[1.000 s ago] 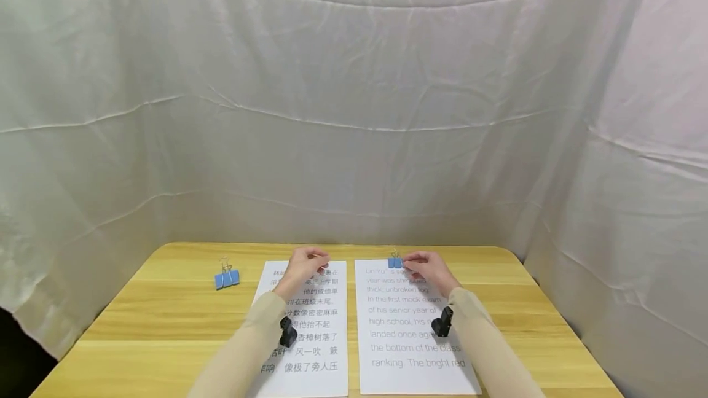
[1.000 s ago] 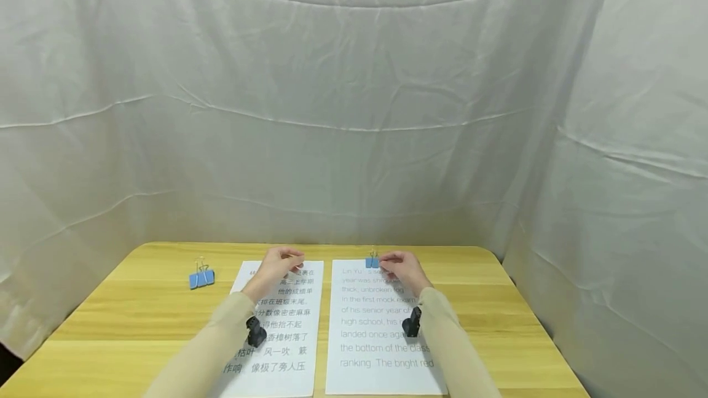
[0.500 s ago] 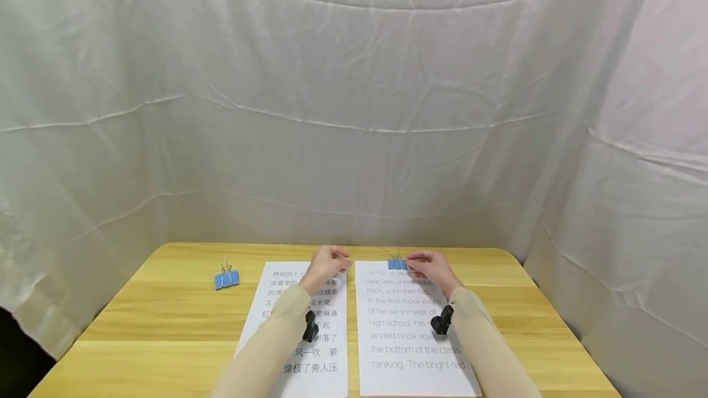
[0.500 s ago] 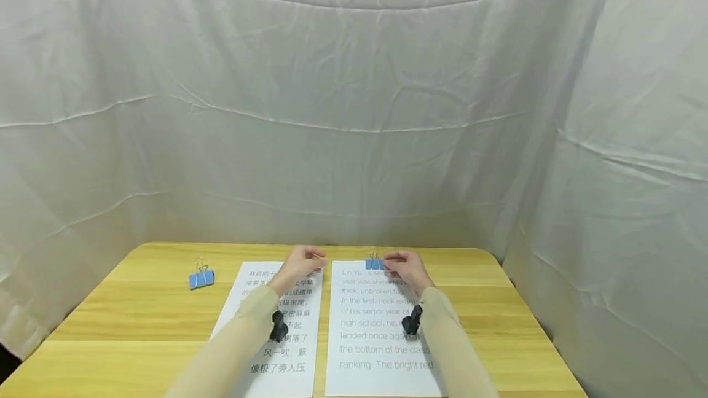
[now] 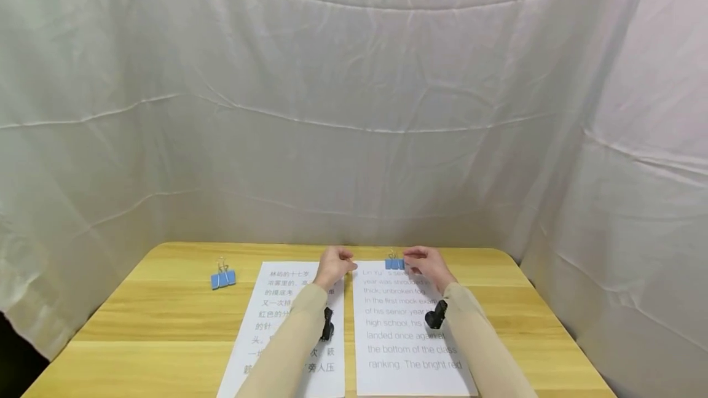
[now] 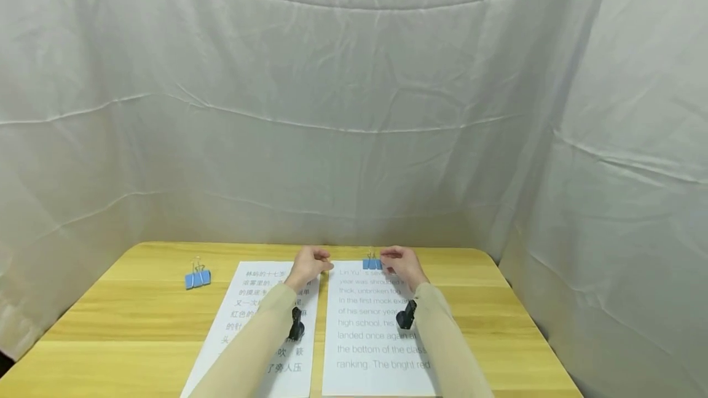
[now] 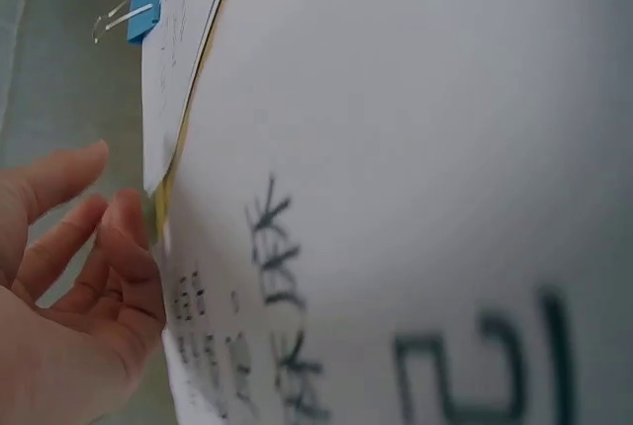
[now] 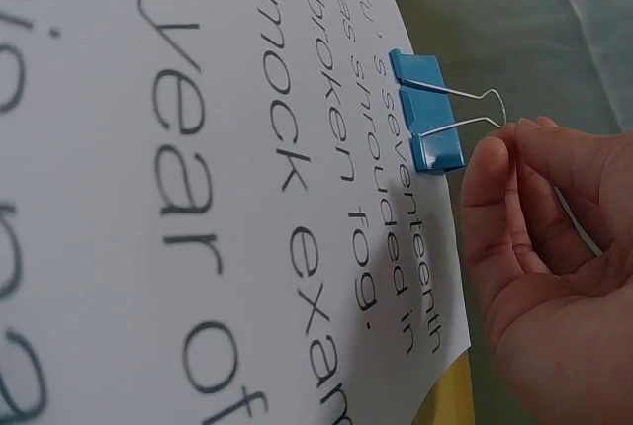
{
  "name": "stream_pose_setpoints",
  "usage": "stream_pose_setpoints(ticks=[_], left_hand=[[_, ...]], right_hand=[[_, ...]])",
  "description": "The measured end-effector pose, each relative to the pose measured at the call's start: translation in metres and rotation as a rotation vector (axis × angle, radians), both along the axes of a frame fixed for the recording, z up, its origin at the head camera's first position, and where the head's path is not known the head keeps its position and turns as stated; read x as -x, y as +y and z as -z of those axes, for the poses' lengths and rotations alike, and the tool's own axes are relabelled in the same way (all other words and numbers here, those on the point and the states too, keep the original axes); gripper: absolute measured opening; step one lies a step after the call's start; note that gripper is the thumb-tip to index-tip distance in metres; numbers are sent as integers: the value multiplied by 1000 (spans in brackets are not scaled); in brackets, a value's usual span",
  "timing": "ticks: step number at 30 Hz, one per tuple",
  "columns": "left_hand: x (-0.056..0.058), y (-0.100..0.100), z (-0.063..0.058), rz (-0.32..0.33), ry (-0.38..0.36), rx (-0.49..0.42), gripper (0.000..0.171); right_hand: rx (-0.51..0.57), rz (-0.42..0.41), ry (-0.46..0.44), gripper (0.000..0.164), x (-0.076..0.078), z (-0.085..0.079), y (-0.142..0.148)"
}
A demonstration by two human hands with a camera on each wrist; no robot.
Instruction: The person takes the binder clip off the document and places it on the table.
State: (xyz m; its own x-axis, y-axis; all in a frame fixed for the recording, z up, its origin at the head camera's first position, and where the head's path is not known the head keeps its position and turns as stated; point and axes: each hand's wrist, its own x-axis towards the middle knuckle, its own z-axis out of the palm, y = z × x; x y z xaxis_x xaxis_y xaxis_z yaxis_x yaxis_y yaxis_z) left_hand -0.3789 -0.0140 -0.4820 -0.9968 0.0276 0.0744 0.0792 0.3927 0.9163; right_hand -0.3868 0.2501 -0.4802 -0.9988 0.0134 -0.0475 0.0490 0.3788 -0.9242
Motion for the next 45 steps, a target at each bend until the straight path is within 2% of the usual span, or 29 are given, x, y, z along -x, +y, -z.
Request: stream_pose_setpoints(ticks=[3,8,12,17,21,25,32,39,45], left_hand=[[2,1,2,-12,-16,-14,34],[2,2,6,-14,-42,50,38],[0,2,1,2,-69,120,39],[2,3,-7,28,-59,223,39],[3,5,-8,14,-72,259,35],[4,7,-8,-17,-99,233,27],[6,11,-7,-42,-79,181,25],[8,12,-5,-32,-51,165,26],[10,13,-1,-34,-52,114,23]], right_hand=[[-7,-1,1,32,2,-1,-2],[17,11,-3,33,6,3,-1],[16,8,5,35,8,3,-1],[1,14,11,35,9,-1,-4],[13,17,-11,34,10,0,-6],[42,12,-44,35,8,3,-9],[85,18,-51,37,8,6,-13],[89,-11,-43,38,11,2,-12],[79,-26,-43,49,15,-1,-11]])
